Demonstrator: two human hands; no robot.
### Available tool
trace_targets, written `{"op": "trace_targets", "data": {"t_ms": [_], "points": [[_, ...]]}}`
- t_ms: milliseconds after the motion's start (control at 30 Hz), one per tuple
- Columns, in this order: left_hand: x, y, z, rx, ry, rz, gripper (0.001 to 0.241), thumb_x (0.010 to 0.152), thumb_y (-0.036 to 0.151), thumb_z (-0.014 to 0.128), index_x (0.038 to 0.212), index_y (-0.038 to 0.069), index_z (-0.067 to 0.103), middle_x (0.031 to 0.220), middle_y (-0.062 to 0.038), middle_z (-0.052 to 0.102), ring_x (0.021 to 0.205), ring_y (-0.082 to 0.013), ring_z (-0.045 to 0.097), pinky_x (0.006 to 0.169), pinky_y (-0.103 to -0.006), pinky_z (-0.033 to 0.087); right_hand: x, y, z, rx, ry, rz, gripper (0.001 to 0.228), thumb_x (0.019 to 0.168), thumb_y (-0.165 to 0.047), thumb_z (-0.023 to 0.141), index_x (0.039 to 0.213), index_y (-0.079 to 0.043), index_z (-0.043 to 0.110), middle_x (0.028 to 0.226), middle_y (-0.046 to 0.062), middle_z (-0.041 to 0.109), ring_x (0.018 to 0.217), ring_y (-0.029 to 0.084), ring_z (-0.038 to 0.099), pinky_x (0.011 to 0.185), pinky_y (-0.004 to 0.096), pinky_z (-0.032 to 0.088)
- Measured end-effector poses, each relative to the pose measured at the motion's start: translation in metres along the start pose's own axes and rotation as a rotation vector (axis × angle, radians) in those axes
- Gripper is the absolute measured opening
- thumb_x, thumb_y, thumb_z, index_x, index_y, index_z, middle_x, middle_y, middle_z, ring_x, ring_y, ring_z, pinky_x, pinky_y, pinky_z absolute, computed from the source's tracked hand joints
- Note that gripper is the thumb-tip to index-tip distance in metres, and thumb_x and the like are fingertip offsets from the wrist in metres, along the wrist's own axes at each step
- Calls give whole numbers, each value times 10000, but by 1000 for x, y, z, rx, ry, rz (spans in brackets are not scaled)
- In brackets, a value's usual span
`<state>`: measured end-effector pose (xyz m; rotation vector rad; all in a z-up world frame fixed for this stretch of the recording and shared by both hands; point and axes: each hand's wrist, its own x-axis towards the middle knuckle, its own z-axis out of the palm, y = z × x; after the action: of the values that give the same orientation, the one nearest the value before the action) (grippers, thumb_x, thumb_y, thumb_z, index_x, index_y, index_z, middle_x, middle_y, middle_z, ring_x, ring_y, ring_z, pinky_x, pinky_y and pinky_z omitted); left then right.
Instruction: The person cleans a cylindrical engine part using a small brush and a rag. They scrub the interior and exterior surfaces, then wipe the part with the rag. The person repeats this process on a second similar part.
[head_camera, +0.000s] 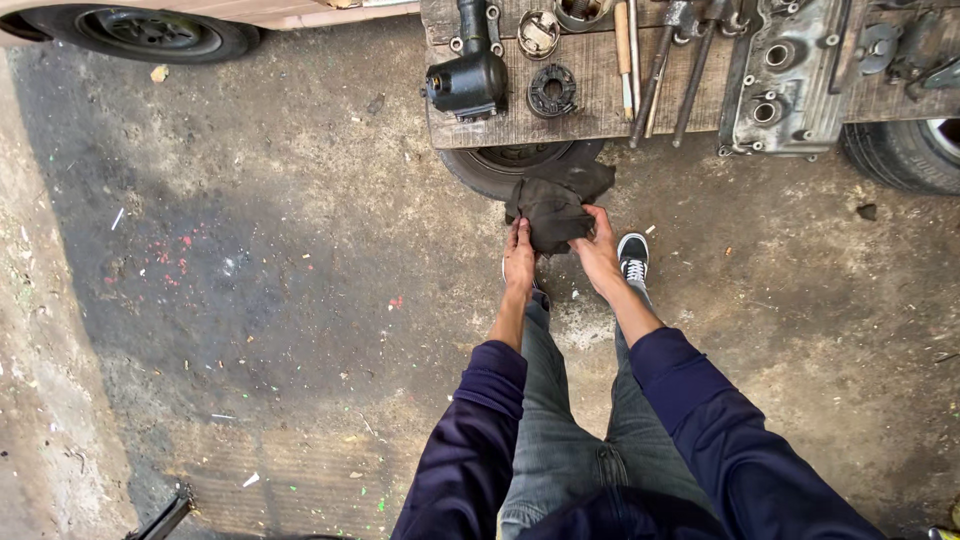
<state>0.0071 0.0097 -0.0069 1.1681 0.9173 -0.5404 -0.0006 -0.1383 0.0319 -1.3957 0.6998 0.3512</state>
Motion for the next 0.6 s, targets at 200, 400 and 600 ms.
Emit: {"op": "trace_targets", "data": {"t_ms": [200,400,600], "points": [[53,25,-37,957,-46,160,681,982,458,572,1596,261,353,1467,-218,536,1317,-422,531,1068,-465,441,52,21,26,-647,-76,-102,1009,862,-61,797,1600,-170,117,1586,294,234,1449,408,291,1148,405,312],[26,14,-45,741,-140,296,394,987,311,609,1326,116,658,1231,-181,724,1157,-304,687,984,-385,534,12,24,28,-328,-105,27,627,951,-31,626,1533,-143,423,1509,169,528,1371,274,528,1103,337,467],[-34,29,-29,192,-306,264,317,1002,109,528,1251,44,712,1051,-113,749,958,-146,691,887,-279,569,-31,-16,20,10,-56,-45,370,1004,14,522,1365,-46,574,1314,109,686,1198,186,667,944,292,541]]}}
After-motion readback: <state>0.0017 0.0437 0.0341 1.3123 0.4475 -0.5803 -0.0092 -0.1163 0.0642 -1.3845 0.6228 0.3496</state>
